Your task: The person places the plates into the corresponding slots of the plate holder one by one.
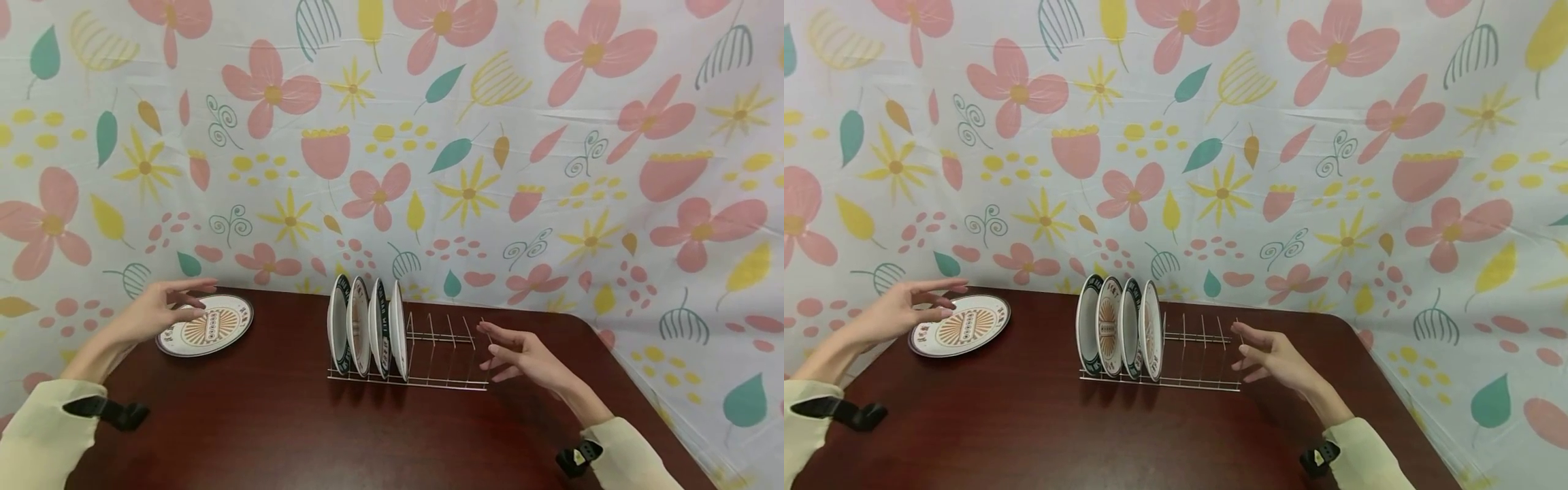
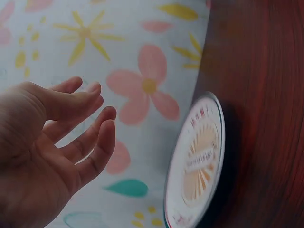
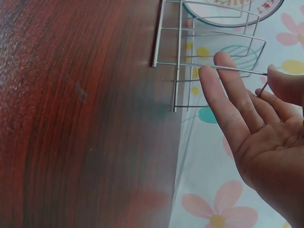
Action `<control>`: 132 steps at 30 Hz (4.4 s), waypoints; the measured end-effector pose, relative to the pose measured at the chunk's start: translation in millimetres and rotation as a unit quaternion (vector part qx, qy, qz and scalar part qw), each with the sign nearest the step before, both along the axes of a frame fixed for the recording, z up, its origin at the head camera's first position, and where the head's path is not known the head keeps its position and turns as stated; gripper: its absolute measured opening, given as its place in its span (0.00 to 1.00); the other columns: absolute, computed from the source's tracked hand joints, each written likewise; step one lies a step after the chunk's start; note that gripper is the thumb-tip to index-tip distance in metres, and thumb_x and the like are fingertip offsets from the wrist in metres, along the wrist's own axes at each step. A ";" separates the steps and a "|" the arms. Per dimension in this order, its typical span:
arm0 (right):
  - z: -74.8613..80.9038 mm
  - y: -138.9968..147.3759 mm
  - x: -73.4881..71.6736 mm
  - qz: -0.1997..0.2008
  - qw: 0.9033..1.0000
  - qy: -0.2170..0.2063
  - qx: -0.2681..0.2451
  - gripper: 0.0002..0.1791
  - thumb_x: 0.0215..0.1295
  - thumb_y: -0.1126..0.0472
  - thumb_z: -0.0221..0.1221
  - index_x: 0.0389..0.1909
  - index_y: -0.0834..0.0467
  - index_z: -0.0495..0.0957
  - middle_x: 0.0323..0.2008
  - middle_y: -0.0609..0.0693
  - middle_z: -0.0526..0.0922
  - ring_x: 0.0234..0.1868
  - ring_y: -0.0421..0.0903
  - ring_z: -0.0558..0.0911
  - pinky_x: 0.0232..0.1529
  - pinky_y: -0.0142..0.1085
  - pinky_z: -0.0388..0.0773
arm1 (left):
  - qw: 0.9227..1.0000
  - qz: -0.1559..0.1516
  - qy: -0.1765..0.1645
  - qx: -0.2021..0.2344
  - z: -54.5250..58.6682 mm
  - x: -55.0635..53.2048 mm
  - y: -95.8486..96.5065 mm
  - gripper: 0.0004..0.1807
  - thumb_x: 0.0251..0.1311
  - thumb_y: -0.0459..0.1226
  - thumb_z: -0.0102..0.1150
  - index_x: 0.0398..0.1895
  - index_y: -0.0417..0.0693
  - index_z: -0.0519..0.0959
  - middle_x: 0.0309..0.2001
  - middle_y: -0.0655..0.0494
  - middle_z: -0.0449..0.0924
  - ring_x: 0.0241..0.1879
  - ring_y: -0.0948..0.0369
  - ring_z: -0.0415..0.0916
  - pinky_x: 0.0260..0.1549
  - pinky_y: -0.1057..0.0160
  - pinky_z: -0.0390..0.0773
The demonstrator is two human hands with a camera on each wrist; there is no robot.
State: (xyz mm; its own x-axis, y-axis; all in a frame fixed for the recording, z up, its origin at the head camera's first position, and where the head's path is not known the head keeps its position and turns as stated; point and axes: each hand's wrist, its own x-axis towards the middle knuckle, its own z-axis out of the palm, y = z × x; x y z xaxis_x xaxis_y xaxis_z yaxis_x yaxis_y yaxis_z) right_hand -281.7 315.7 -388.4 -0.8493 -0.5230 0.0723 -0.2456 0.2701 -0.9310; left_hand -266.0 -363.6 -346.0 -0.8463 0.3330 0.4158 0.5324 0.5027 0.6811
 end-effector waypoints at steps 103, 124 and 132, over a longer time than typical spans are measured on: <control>-2.1 -0.2 0.8 -0.001 1.000 0.016 -0.005 0.33 0.83 0.63 0.53 0.82 0.66 0.54 0.80 0.70 0.52 0.50 0.62 0.87 0.44 0.59 0.85 | 0.942 0.075 -0.327 0.012 -33.6 -38.2 -27.2 0.43 0.55 0.20 0.60 0.78 0.31 0.62 0.69 0.18 0.56 0.42 0.52 0.79 0.37 0.51 0.88; -3.4 0.5 0.0 -0.001 1.000 0.014 -0.003 0.34 0.83 0.62 0.53 0.82 0.67 0.53 0.80 0.71 0.52 0.50 0.62 0.87 0.44 0.57 0.86 | 0.911 0.002 -0.412 0.026 -29.9 -36.8 -13.9 0.38 0.58 0.22 0.59 0.76 0.30 0.66 0.55 0.41 0.78 0.38 0.51 0.82 0.35 0.55 0.88; -3.1 -0.3 0.2 -0.001 1.000 0.014 -0.006 0.34 0.83 0.63 0.53 0.82 0.67 0.53 0.79 0.72 0.51 0.50 0.62 0.87 0.43 0.57 0.86 | 0.899 -0.079 -0.426 0.065 -34.7 -36.1 -17.4 0.40 0.61 0.22 0.59 0.78 0.30 0.59 0.61 0.39 0.75 0.45 0.48 0.83 0.42 0.49 0.88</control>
